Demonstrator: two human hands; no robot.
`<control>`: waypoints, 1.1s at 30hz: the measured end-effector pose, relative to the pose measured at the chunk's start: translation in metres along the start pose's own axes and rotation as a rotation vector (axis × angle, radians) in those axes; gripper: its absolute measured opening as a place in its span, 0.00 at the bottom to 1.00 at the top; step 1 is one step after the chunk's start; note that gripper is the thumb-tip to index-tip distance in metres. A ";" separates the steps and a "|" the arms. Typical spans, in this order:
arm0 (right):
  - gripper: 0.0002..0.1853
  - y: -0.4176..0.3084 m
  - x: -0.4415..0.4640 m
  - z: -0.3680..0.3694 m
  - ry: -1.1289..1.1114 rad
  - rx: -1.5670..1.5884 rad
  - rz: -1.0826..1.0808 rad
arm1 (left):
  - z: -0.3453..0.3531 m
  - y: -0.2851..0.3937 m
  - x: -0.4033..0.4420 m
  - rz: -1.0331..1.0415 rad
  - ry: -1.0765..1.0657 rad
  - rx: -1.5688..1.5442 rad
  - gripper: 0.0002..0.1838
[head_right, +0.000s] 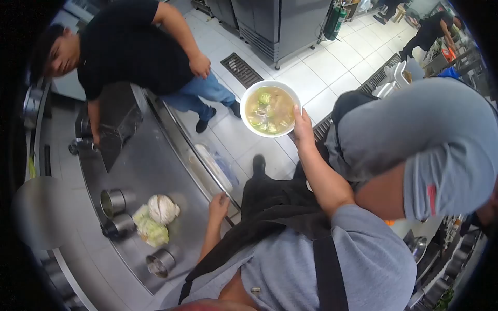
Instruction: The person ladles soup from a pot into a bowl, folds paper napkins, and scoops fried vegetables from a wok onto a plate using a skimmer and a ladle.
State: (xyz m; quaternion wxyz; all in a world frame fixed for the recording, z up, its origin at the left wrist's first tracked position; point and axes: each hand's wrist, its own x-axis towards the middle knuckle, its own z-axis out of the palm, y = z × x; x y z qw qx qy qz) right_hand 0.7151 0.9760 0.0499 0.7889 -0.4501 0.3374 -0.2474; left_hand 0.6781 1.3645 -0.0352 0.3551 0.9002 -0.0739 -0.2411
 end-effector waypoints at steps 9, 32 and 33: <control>0.31 -0.030 0.169 0.019 0.236 0.006 -0.103 | -0.060 0.114 0.236 0.163 -0.062 -0.005 0.21; 0.19 -0.284 0.521 -0.219 0.649 -0.021 -0.207 | 0.181 0.374 0.703 -0.085 -0.819 0.970 0.22; 0.19 -0.292 0.535 -0.232 0.667 -0.021 -0.214 | 0.195 0.395 0.716 -0.081 -0.861 0.986 0.22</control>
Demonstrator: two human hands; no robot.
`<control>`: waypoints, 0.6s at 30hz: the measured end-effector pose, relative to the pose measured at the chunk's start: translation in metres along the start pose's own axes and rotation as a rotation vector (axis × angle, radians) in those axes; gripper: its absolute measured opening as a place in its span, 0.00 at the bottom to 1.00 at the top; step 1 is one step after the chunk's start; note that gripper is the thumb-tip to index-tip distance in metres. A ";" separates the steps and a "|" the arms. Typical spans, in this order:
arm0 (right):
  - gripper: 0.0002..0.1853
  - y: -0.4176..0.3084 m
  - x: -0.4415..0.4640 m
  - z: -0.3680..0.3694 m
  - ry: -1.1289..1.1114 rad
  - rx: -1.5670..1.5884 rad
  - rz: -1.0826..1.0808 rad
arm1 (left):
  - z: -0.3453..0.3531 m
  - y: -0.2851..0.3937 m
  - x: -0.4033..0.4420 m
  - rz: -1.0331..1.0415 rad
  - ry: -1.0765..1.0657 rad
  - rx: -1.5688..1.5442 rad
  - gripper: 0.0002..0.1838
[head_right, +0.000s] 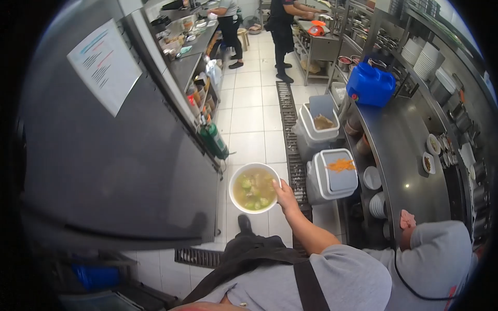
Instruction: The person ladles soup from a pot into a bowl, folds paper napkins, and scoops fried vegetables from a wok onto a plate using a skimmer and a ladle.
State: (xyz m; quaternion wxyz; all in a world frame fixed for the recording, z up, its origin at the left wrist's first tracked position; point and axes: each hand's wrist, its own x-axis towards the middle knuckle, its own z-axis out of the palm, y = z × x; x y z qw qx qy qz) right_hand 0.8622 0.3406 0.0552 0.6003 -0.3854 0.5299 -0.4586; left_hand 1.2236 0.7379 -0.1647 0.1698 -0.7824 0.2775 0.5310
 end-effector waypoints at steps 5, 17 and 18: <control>0.19 -0.017 0.094 -0.026 0.112 0.217 0.023 | -0.128 0.118 0.061 0.117 -0.069 0.177 0.22; 0.22 -0.128 0.311 -0.066 0.380 0.358 -0.043 | -0.639 0.744 0.076 1.158 0.451 -0.863 0.15; 0.21 -0.130 0.332 -0.074 0.372 0.344 -0.077 | -0.647 0.763 0.089 1.158 0.441 -0.844 0.15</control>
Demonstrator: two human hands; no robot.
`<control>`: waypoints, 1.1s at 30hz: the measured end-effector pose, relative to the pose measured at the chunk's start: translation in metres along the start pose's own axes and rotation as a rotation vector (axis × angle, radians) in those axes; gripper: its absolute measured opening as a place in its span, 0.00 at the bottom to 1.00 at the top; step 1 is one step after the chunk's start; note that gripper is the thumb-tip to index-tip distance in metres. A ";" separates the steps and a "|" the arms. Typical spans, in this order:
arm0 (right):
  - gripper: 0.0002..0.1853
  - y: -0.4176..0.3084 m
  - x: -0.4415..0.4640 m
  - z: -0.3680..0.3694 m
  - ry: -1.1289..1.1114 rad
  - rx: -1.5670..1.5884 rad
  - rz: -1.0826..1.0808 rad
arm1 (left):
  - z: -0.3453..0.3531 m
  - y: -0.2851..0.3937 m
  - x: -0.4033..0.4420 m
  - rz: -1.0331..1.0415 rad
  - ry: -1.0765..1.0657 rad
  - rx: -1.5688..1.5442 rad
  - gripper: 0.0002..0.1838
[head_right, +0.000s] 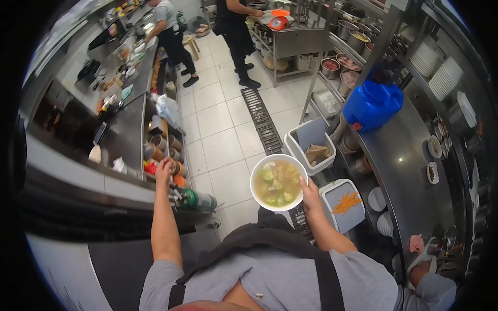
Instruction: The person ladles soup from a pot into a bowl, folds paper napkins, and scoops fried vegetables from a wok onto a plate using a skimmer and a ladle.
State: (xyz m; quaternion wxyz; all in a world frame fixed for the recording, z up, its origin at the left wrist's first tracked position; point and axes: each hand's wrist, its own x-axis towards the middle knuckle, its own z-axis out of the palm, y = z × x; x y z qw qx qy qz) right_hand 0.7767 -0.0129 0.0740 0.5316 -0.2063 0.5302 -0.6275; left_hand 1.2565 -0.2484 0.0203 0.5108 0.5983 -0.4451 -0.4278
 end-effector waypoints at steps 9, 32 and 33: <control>0.20 -0.047 0.213 0.026 0.110 -0.082 0.005 | -0.059 -0.213 -0.108 -0.780 -0.980 1.453 0.23; 0.23 -0.218 0.791 0.061 0.462 0.210 -0.189 | 0.605 0.168 0.710 0.331 -0.522 0.500 0.19; 0.22 -0.227 0.810 0.057 0.505 0.181 -0.203 | 0.629 0.159 0.714 0.350 -0.612 0.449 0.18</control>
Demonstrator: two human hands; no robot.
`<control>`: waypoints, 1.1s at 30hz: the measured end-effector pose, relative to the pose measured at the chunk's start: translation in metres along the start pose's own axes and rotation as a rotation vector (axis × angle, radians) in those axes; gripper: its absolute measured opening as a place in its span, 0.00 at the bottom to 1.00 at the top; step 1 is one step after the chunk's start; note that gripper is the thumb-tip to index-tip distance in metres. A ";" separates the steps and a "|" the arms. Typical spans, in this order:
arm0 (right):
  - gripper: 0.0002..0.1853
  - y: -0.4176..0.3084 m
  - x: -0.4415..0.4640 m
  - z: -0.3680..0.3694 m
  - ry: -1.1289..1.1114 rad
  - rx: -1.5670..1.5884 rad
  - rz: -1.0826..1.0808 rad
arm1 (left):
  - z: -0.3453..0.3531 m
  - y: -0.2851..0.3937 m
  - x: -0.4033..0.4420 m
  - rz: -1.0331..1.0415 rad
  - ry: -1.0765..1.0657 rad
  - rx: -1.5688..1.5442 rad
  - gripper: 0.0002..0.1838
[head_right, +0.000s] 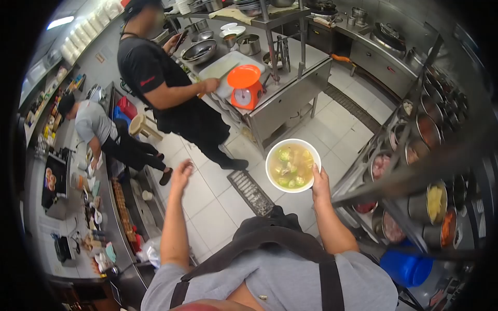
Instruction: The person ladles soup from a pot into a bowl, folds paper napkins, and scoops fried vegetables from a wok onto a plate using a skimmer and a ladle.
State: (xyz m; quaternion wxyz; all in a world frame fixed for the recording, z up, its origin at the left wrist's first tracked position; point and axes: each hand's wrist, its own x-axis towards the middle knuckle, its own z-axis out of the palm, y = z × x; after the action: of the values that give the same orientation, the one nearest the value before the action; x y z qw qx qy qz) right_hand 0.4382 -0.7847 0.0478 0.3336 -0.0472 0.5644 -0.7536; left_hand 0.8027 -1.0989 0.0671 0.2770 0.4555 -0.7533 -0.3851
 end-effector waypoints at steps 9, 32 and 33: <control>0.24 -0.047 0.170 0.031 0.200 0.033 -0.037 | 0.156 0.059 0.035 -0.585 -0.977 -0.137 0.29; 0.21 -0.233 0.590 -0.086 0.110 -0.363 -0.068 | 0.637 0.317 0.461 -0.687 -1.057 -0.987 0.27; 0.21 -0.248 0.614 -0.087 0.067 -0.462 -0.051 | 0.649 0.333 0.472 -0.688 -0.980 -1.094 0.27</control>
State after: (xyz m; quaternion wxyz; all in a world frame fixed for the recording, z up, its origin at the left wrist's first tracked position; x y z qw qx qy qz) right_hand -0.1867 -1.0198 0.0476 0.2760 -0.1115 0.7313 -0.6136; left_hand -0.0570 -1.2147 0.0188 -0.0349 0.2413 -0.3118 -0.9183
